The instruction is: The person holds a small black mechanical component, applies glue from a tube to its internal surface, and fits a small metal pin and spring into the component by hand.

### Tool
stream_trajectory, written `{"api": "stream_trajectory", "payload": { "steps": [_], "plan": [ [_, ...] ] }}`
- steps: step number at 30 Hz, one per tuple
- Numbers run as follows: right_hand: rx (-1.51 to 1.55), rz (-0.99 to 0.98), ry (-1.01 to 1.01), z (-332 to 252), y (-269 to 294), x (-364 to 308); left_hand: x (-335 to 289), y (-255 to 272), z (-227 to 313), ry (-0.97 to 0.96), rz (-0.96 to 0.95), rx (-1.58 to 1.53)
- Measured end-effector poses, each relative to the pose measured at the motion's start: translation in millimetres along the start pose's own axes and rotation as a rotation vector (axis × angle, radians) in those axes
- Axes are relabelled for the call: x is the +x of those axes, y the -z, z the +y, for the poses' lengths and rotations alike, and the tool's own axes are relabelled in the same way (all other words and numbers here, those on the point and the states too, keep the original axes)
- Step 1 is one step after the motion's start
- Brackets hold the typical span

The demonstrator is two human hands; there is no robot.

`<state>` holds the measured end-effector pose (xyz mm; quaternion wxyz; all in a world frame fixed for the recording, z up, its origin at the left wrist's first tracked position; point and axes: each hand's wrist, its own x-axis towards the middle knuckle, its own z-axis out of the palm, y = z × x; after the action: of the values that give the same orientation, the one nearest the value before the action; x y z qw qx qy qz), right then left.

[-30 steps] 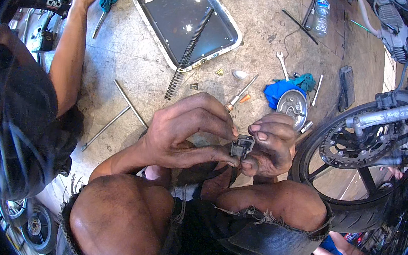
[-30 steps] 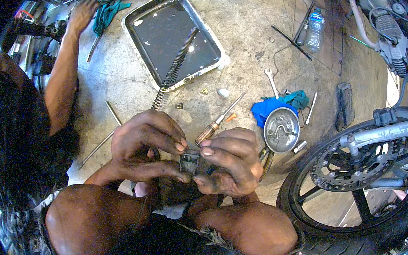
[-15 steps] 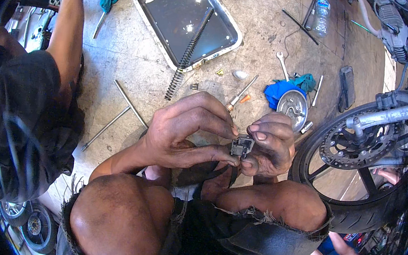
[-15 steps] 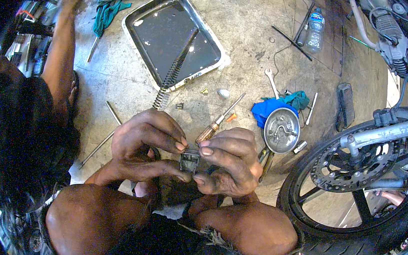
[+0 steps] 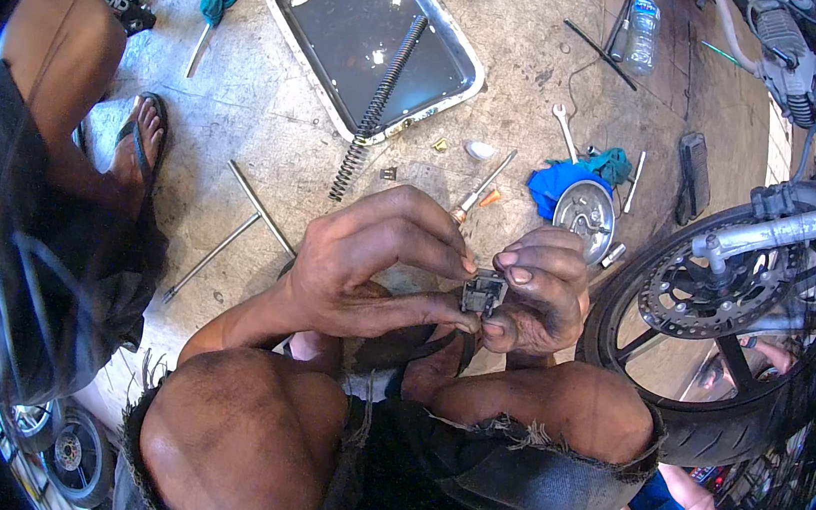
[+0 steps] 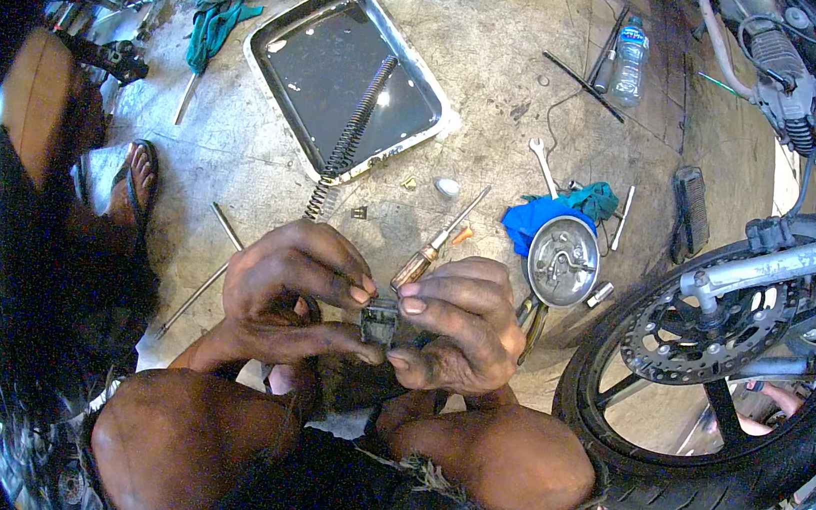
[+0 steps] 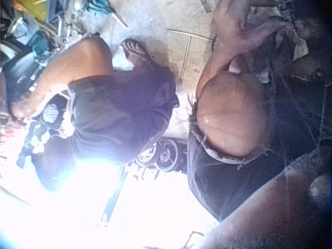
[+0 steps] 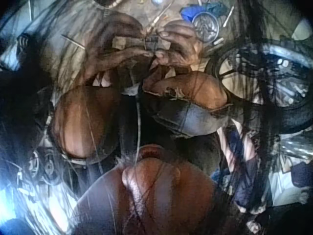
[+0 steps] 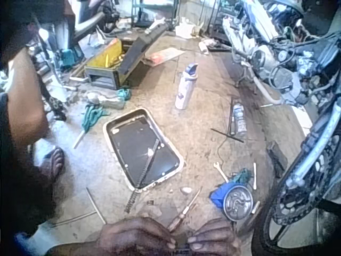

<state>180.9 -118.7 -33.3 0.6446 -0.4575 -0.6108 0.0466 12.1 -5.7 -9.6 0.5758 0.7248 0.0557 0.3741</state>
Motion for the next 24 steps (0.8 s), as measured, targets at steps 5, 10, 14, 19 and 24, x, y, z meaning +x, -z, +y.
{"api": "stream_trajectory", "payload": {
  "steps": [5,10,14,19,24],
  "plan": [
    [-0.003,0.012,-0.010,-3.8,0.7,1.1,2.7,-1.6,2.0,-0.012,-0.012,0.018],
    [0.043,-0.014,-0.011,-0.2,-0.6,-0.1,0.7,0.3,3.4,0.020,0.004,0.034],
    [0.038,-0.039,-0.053,-1.8,3.0,1.5,4.0,-0.4,3.3,0.025,-0.002,0.039],
    [0.029,-0.045,-0.077,-5.6,2.2,0.4,2.9,1.6,4.4,0.018,-0.013,0.049],
    [0.007,-0.040,-0.084,-5.8,2.2,0.7,1.2,2.4,2.3,0.055,-0.028,0.051]
  ]
}}
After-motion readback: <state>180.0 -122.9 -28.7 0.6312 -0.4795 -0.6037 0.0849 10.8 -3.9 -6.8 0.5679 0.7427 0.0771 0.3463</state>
